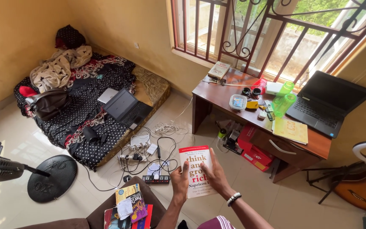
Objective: Picking up various books from a chair and a desk to look at their covers and contents.
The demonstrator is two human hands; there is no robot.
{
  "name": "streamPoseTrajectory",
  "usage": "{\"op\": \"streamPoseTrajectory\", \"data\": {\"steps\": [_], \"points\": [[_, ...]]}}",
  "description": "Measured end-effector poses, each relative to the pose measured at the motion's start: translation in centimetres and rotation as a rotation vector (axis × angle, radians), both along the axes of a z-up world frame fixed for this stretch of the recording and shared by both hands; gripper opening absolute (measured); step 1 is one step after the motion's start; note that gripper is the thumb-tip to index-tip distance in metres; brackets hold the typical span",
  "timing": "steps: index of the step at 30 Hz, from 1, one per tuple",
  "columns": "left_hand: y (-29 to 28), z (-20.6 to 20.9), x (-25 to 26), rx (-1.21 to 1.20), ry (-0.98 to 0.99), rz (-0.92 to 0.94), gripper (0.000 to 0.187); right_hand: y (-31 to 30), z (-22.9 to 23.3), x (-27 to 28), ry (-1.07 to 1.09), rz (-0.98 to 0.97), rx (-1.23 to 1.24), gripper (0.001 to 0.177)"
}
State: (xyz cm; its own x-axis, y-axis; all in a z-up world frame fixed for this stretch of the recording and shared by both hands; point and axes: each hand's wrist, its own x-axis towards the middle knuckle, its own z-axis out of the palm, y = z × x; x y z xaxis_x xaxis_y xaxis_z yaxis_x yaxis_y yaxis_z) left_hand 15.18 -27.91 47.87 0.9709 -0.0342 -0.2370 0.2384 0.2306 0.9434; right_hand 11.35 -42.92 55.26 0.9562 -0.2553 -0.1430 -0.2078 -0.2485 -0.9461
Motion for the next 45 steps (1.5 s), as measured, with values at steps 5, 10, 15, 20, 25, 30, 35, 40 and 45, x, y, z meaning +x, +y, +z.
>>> {"op": "streamPoseTrajectory", "data": {"steps": [5, 10, 15, 20, 25, 30, 35, 40, 45], "points": [[-0.1, 0.7, 0.2, 0.058, 0.044, 0.051, 0.058, -1.0, -0.5, -0.3, -0.023, 0.003, 0.299, 0.073], [-1.5, -1.0, 1.6, 0.195, 0.04, 0.055, 0.065, -1.6, 0.9, -0.8, 0.002, 0.087, 0.366, 0.04], [-3.7, -2.7, 2.0, 0.496, -0.005, -0.296, 0.119, -0.7, 0.5, -0.8, -0.253, 0.098, 0.153, 0.022], [-2.1, 6.1, 0.1, 0.033, 0.06, -0.429, 0.118, 1.6, 3.5, -2.6, -0.133, 0.076, -0.029, 0.025], [-1.8, 2.2, 0.0, -0.377, -0.031, -0.522, 0.104, 3.4, 4.7, -3.6, -0.34, 0.308, 0.06, 0.066], [-2.0, 7.7, -2.2, -0.792, -0.012, -0.618, 0.092, 4.0, 4.3, -0.9, -0.455, 0.384, -0.468, 0.089], [-1.4, 6.2, -2.9, -0.801, 0.1, -0.541, 0.088, 2.1, 2.2, 2.3, -0.391, 0.336, -0.647, 0.088], [-0.1, 4.9, -1.8, -0.931, 0.187, -0.481, 0.09, 1.7, -0.5, 1.1, -0.351, 0.243, -0.798, 0.089], [0.7, 4.5, -1.1, -1.069, 0.005, -0.639, 0.099, 5.1, 2.0, -3.6, -0.37, 0.337, -0.735, 0.093]]}}
